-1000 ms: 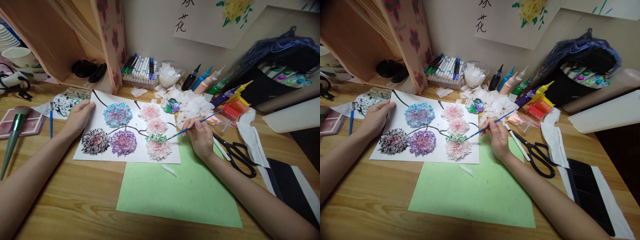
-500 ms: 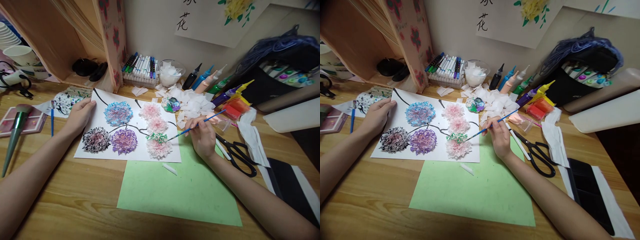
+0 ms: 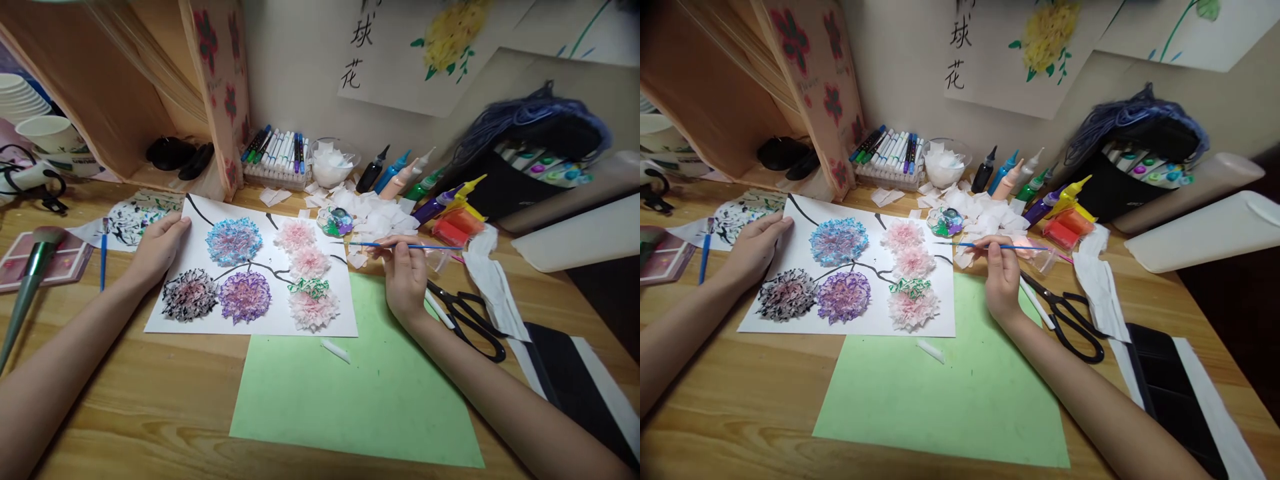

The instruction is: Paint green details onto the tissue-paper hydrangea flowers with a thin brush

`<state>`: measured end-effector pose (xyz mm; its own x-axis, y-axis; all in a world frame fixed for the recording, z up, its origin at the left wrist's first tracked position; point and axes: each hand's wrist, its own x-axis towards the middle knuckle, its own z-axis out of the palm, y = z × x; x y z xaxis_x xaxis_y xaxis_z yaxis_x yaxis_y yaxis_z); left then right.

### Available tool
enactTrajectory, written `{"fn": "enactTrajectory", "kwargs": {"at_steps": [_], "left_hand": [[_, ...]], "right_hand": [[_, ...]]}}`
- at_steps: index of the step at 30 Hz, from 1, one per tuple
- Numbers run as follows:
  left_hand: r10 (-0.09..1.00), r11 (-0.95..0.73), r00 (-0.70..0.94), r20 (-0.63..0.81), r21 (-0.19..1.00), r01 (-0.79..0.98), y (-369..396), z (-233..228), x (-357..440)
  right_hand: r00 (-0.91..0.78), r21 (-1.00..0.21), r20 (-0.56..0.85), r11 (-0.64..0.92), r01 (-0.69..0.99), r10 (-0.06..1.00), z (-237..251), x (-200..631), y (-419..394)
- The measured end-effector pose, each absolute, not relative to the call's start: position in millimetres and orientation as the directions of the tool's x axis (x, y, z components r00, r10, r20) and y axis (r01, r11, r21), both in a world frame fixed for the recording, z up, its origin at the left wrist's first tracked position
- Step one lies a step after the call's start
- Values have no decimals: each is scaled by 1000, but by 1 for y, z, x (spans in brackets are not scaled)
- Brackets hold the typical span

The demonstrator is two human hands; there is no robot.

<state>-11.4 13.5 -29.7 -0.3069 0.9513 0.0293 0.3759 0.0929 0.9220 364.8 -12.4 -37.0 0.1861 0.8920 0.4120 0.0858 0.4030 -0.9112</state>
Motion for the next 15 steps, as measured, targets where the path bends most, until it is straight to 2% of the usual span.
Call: {"fn": "enactTrajectory", "kwargs": {"at_steps": [3,5,11,15], "left_hand": [[950,119,-313,5,919,376,12,-25,-9],[949,139,-314,-18,920,367,11,-23,-9],[952,149,-302,-39,925,348,11,-22,-10],[953,161,-297,-57,926,341,11,-25,-12]], "right_hand": [[185,-873,458,401,278,869,-36,370,-4],[153,-857,454,384,344,878,-36,372,-1],[81,-883,379,334,331,922,-39,372,2],[131,-887,392,335,318,911,-39,373,3]]}}
